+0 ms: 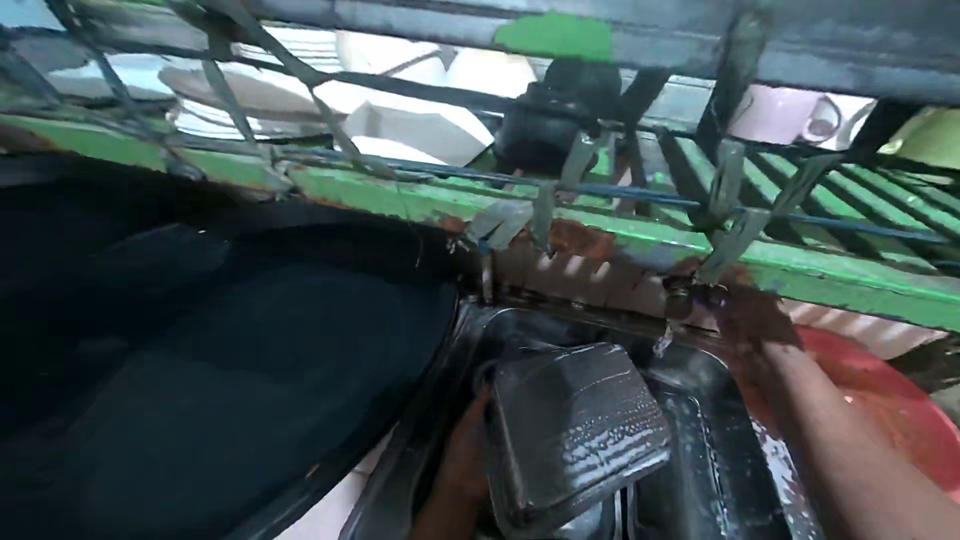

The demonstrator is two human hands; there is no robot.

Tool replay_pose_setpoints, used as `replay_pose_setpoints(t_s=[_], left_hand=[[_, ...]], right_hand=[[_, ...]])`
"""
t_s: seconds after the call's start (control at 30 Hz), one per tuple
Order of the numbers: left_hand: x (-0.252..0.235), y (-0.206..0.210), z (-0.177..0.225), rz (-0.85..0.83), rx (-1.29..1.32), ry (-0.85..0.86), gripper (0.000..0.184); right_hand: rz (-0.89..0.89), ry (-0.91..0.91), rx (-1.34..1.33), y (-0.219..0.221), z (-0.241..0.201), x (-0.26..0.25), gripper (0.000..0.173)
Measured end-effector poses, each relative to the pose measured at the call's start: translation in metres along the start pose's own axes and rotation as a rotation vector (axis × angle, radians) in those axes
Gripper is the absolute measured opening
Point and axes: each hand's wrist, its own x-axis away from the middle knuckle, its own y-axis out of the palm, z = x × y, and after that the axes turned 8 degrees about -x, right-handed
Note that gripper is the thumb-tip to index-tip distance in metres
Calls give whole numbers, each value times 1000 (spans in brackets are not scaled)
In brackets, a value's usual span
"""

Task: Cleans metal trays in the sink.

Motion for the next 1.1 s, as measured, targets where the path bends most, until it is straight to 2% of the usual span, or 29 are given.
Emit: replay_pose_setpoints(t_s=[0.07,0.1,0.13,0.17,0.23,0.3,0.33,0.37,0.4,0.43,0.53,0.6,0.63,0.7,0.73,0.8,0.87,0.97,1.03,1.1], left_hand=[[1,2,-4,13,-10,3,37],[1,2,-5,-4,-11,11,36],[1,2,-7,-19,0,11,38],[1,2,-8,-23,-9,7,39],[2,4,-9,-8,-35,-20,38],[3,7,-10,5,-31,-66,38],[4,8,-11,22,-32,-84,38],[5,9,-12,38,-34,-99,37],[6,9,-14,60,-46,-111,36],[8,9,-15,77,-62,-123,36],[8,10,-15,104,-90,-134,35],[7,9,-13,103,-86,-113,35],[6,5,-13,95,-89,-95,37],[3,1,-11,111,-155,-61,38],[1,1,-9,102,-179,-40,37],[-5,-1,-12,55,-144,-10,40],[-14,0,-15,1,-139,-6,44],[-36,-4,-29,-42,-258,-9,45],[-53,-3,-42,-1,-470,-53,47],[-72,6,-55,-50,-678,-93,53]], right_hand=[[118,128,-750,25,-6,20,28],[133,184,-996,39,-8,30,27],[132,276,-1121,54,-7,40,24],[73,417,-1146,69,-6,51,22],[-181,661,-1112,96,5,69,28],[-352,798,-1207,112,4,74,29],[-415,824,-1270,114,0,71,37],[-456,836,-1328,112,-6,66,48],[-466,838,-1361,110,-12,60,52],[-441,829,-1347,106,-18,53,47],[-474,660,-1032,92,-37,42,24],[-515,574,-823,81,-51,48,27],[-517,549,-734,77,-50,51,35],[-382,558,-587,76,-27,56,51],[-304,540,-498,78,-5,57,51],[-318,535,-336,73,44,68,54],[-332,670,-461,66,71,94,58],[-266,862,-935,51,83,131,57],[-273,807,-1224,41,87,147,58],[-270,710,-1487,29,88,158,55]])
